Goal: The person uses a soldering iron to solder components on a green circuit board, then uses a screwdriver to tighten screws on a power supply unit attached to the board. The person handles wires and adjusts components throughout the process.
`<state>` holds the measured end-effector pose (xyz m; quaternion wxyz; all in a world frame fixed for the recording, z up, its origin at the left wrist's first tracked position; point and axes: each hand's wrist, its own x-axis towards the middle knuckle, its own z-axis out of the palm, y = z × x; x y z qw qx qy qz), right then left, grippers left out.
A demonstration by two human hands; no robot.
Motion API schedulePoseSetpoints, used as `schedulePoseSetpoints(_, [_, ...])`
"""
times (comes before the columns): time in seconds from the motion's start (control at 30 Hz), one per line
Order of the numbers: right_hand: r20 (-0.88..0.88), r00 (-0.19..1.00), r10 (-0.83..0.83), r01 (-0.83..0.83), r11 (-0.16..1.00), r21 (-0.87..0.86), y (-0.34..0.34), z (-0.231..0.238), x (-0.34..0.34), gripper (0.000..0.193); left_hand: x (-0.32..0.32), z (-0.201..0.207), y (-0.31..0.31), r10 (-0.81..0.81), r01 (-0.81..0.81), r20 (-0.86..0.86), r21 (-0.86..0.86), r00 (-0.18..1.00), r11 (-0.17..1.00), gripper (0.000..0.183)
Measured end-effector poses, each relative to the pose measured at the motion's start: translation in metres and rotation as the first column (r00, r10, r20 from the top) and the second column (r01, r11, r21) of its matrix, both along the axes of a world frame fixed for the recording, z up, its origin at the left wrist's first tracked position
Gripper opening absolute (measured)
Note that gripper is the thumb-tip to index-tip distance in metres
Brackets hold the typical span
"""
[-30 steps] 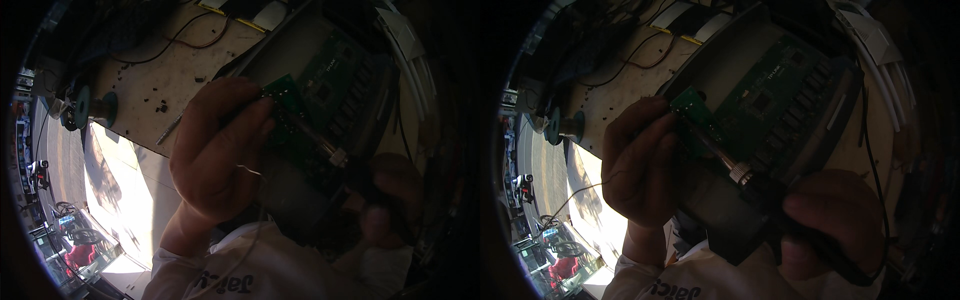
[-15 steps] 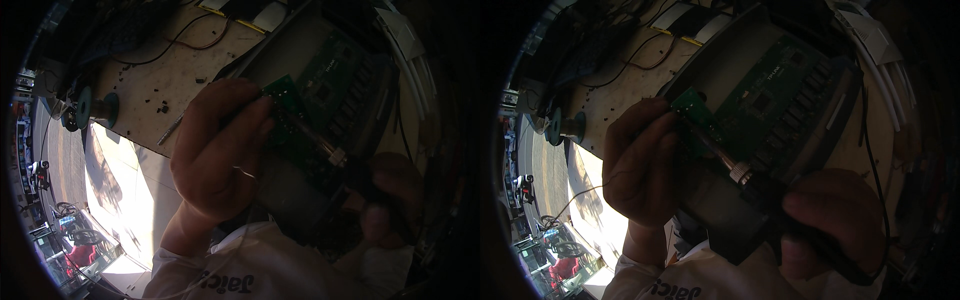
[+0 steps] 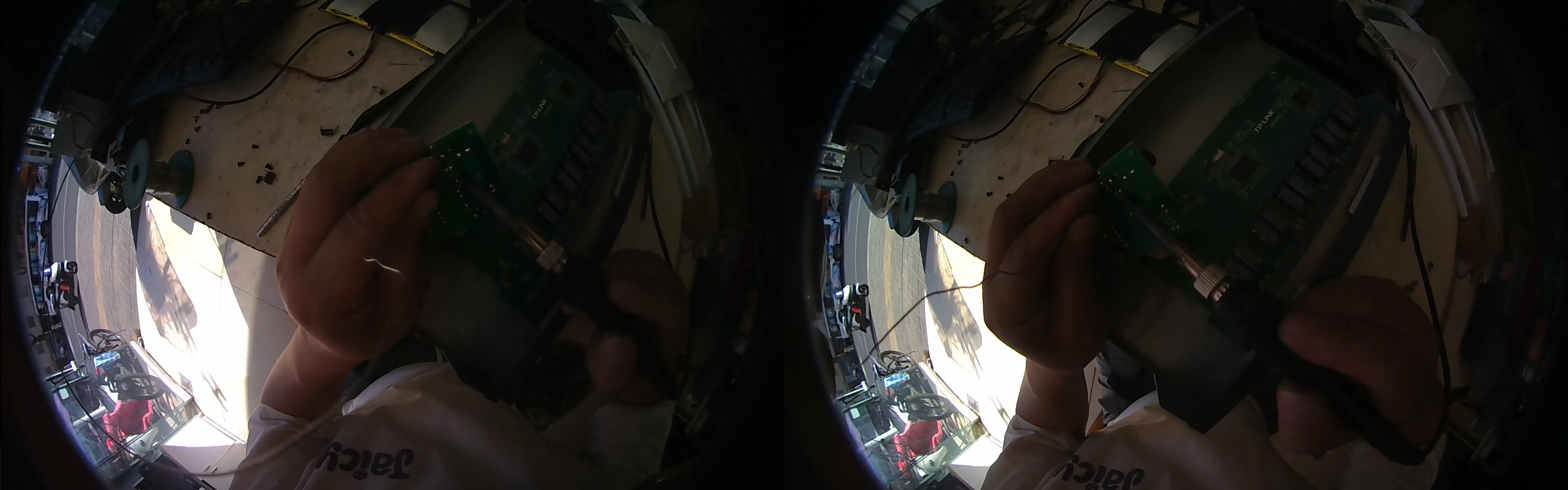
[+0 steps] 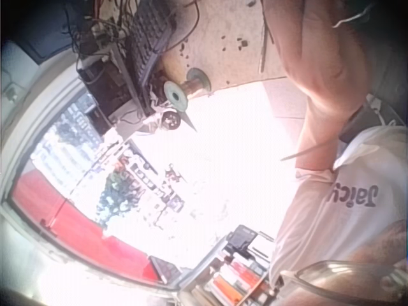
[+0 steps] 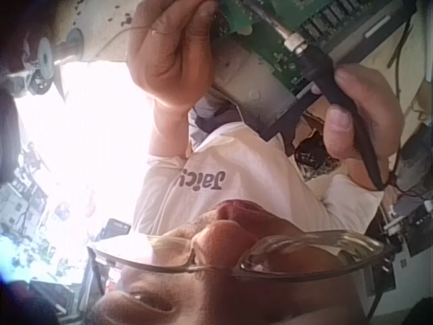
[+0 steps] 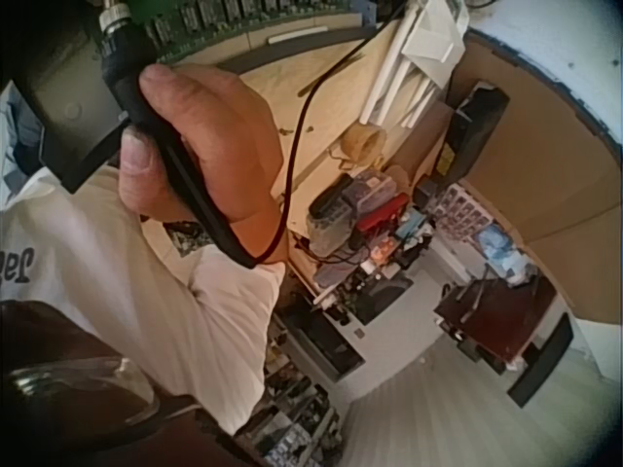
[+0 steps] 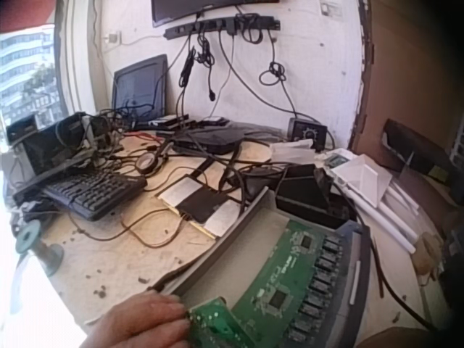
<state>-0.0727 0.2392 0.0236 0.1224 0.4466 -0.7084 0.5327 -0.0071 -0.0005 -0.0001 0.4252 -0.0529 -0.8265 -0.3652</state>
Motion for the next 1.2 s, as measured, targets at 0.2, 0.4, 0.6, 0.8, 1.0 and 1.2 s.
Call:
schedulePoseSetpoints(0.2, [0.411, 0.900, -0.143, 0.137, 0.990, 0.043, 0.016, 0.000, 0.012, 0.038, 0.001, -0.002, -0.002, -0.010, 0.013, -0.044, 0.072, 0.999, 0.997, 0.018])
schedulePoseSetpoints(0.4, [0.250, 0.965, 0.074, -0.101, 0.990, 0.099, -0.016, 0.011, -0.015, 0.042, -0.001, -0.006, 0.000, -0.039, 0.062, -0.119, 0.189, 0.992, 0.980, 0.017])
schedulePoseSetpoints(0.6, [-0.076, 0.970, 0.231, -0.189, 0.912, 0.364, -0.062, 0.027, -0.035, 0.068, 0.005, -0.002, -0.002, -0.025, 0.049, -0.101, 0.245, 0.995, 0.968, 0.016])
schedulePoseSetpoints(0.8, [-0.289, 0.907, 0.306, -0.187, 0.908, 0.374, -0.075, 0.023, -0.045, 0.069, 0.016, 0.009, -0.009, -0.081, 0.102, -0.077, 0.328, 0.994, 0.939, 0.017])
schedulePoseSetpoints(1.0, [-0.243, 0.904, 0.352, -0.258, 0.902, 0.345, -0.067, 0.014, -0.050, 0.070, 0.069, 0.027, -0.088, 0.525, -0.579, 0.263, 0.214, 0.810, 0.786, 0.028])
schedulePoseSetpoints(1.2, [-0.224, 0.898, 0.378, -0.295, 0.897, 0.331, -0.067, 0.014, -0.051, 0.074, 0.101, 0.009, -0.090, 0.865, -0.864, 0.073, -0.051, 0.497, 0.501, 0.064])
